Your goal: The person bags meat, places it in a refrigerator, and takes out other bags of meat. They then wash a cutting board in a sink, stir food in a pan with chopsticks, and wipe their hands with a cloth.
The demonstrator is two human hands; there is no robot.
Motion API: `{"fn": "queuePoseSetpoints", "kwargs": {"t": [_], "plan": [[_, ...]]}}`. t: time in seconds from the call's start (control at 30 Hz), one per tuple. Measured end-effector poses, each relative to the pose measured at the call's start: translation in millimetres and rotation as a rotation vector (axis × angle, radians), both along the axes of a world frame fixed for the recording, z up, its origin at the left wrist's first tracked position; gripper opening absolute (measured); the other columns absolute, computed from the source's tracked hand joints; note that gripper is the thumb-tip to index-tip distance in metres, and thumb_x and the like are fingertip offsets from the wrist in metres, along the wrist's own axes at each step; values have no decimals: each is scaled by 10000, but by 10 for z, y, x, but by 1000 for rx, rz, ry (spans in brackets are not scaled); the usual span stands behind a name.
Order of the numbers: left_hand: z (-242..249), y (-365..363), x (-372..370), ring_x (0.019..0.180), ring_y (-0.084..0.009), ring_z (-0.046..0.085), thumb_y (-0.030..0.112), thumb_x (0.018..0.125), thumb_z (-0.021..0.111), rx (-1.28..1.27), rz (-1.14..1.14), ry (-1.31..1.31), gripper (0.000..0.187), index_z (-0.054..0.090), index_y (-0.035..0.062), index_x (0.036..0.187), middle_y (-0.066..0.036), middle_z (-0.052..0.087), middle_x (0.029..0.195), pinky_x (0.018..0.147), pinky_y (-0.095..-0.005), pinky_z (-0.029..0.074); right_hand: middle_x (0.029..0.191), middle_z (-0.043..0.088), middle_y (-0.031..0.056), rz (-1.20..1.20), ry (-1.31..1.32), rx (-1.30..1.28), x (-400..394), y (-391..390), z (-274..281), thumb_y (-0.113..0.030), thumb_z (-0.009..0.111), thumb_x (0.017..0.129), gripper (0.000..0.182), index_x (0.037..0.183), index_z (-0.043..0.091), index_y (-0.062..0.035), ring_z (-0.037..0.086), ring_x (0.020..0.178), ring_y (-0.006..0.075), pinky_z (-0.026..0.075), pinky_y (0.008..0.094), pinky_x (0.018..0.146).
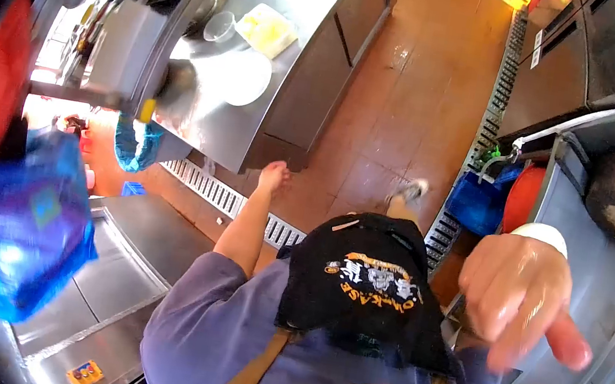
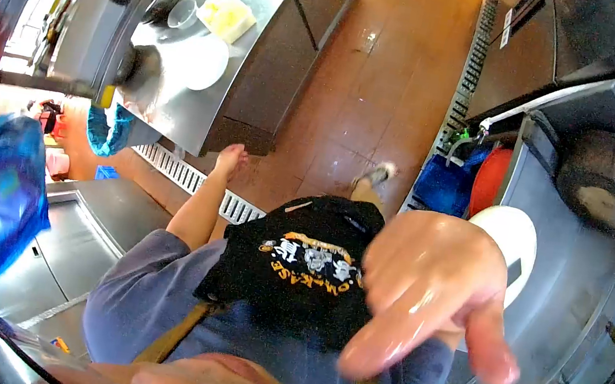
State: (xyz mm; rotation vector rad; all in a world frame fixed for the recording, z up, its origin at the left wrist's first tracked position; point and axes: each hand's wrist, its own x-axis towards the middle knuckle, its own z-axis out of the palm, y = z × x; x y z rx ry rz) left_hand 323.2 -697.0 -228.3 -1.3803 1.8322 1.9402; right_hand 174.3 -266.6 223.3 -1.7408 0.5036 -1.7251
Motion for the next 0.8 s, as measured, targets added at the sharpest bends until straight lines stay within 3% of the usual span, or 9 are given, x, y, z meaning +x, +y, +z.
{"fn": "queuePoseSetpoints", "kwargs": {"t": [0.1,0.17,0.23,0.27,0.3,0.33,0.43,0.57,0.8], "plan": [[171,107,-553,696,-111,575,237,888,573,-62,-38,19,280,582,72,1114,-45,618,852,544,-257,474,643,497,57,148,-84,-80,-554,-324,190,-538,384,925,609,969,634,16,432,421,156,281,285,371],[157,180,-674,695,-121,576,246,888,582,-58,-13,18,298,576,74,1131,-47,623,867,558,-266,480,625,482,61,205,-143,-102,-908,-281,112,-535,386,926,621,991,625,34,416,410,161,274,291,366],[-79,89,-522,696,-110,576,308,884,521,-191,-215,-60,259,638,77,868,-39,622,781,543,-284,455,607,467,65,260,-206,-139,-1319,-268,133,-533,388,926,634,1013,617,52,399,399,166,267,296,360],[-476,119,-328,468,-138,472,269,853,527,-404,-105,60,242,537,119,663,-14,516,562,428,-303,370,604,474,76,295,-227,-162,-1533,-271,180,-533,393,925,647,1022,608,69,401,396,173,267,298,359],[-936,0,8,588,-166,538,288,853,469,-399,-192,-73,273,599,90,716,-42,585,689,533,-312,433,602,477,82,316,-230,-176,-1748,-263,225,-533,395,924,653,1026,604,77,402,394,176,267,299,359],[-415,419,-60,565,-184,533,255,850,462,-182,95,-235,268,571,80,679,-48,559,653,502,-340,432,601,480,88,336,-232,-190,-1965,-257,270,-534,398,923,660,1030,600,86,403,393,180,267,300,358],[-232,862,253,528,-190,525,240,850,474,108,273,-400,251,551,87,668,-50,529,615,426,-348,400,533,457,45,494,-237,-154,-2546,-233,380,-644,594,732,920,1125,506,184,463,411,196,359,317,392],[15,1343,-10,511,-189,518,233,855,472,198,381,-462,244,559,88,680,-50,523,605,407,-343,384,594,500,118,468,-236,-59,-3339,-239,512,-533,462,898,668,1047,584,107,396,382,198,267,315,368],[5,1297,-1670,481,-187,504,221,863,469,218,395,-424,232,571,90,701,-52,512,588,373,-333,357,568,465,105,381,-341,-114,-4795,-435,396,-509,481,899,646,1060,574,109,392,379,189,254,310,368]]}}
